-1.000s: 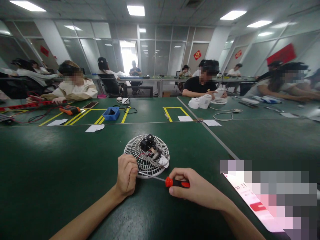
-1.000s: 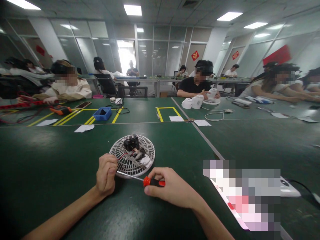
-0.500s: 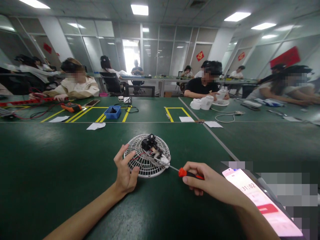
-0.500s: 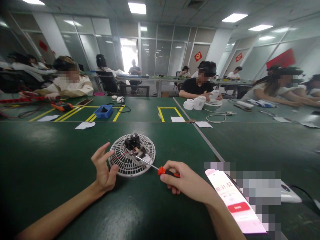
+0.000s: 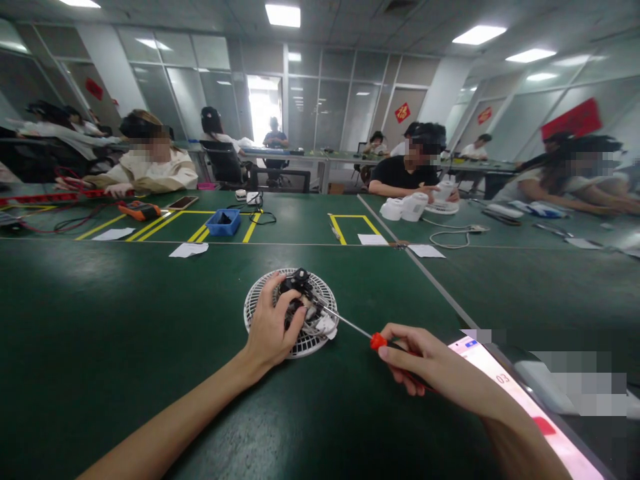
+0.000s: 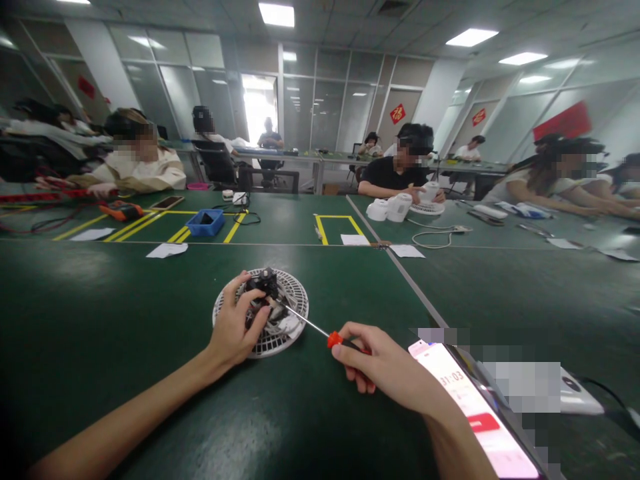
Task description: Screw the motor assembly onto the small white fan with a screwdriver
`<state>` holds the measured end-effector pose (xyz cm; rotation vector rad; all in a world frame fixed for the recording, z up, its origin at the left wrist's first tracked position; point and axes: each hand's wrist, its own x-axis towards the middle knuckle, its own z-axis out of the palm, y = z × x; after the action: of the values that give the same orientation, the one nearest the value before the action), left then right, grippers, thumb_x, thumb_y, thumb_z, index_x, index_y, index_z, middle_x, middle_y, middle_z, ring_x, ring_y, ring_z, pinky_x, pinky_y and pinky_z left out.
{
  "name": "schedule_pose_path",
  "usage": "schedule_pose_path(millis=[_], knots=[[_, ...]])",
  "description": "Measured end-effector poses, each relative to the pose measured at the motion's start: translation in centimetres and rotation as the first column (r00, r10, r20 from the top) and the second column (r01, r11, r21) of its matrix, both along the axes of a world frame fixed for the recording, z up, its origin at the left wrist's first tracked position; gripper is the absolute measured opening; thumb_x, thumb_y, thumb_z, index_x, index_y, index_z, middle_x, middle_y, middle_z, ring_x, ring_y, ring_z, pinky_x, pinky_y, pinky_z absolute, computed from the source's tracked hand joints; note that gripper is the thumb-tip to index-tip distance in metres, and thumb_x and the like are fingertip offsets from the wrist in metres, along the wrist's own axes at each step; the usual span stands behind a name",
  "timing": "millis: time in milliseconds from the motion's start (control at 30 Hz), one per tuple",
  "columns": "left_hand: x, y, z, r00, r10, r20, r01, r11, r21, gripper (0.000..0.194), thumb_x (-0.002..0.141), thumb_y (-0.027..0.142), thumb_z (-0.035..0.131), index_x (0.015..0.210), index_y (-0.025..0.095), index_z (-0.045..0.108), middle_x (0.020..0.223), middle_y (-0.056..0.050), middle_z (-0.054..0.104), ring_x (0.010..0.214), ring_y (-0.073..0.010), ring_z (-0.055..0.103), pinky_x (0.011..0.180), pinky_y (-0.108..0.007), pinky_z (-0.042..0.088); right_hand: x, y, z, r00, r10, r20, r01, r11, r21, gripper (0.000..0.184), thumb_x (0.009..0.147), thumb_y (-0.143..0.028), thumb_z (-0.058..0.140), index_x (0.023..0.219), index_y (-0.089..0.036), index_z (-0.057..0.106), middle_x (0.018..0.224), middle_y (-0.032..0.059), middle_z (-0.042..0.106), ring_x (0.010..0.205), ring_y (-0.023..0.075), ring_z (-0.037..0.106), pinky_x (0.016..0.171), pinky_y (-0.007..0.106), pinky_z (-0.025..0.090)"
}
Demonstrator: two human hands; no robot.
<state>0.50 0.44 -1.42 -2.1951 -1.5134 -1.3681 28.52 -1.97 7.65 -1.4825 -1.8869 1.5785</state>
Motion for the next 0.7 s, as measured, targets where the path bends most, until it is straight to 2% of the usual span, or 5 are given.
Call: schedule_pose_path(millis=[267, 700], knots=[[0.5, -0.4, -1.1, 0.998, 0.055, -0.003, -0.055, 0.998, 0.019, 0.026, 0.095, 0.025, 0.054, 0.121, 0.026, 0.059, 0.150, -0.010, 0.032, 0.144, -0.0309, 0.035, 0.117, -0.055, 0.039, -0.3, 0.2, -1.5, 0.999, -0.021, 0.035, 0.020, 0.999, 0.034, 0.038, 0.092, -0.054, 0.057, 0.098, -0.017, 0.059, 0.067, -0.0037, 0.056, 0.053, 0.0096, 0.053, 0.046, 0.020, 0.040], [0.5, -0.4, -0.9, 0.999, 0.054, -0.009, -0.054, 0.998, 0.029, 0.030, 0.095, 0.025, 0.054, 0.125, 0.027, 0.059, 0.150, -0.009, 0.032, 0.143, -0.0313, 0.036, 0.116, -0.058, 0.039, -0.7, 0.1, -1.0, 0.998, -0.032, 0.063, 0.029, 0.998, 0.048, 0.039, 0.089, -0.057, 0.059, 0.095, -0.019, 0.060, 0.067, -0.0033, 0.057, 0.053, 0.0111, 0.054, 0.047, 0.021, 0.040]])
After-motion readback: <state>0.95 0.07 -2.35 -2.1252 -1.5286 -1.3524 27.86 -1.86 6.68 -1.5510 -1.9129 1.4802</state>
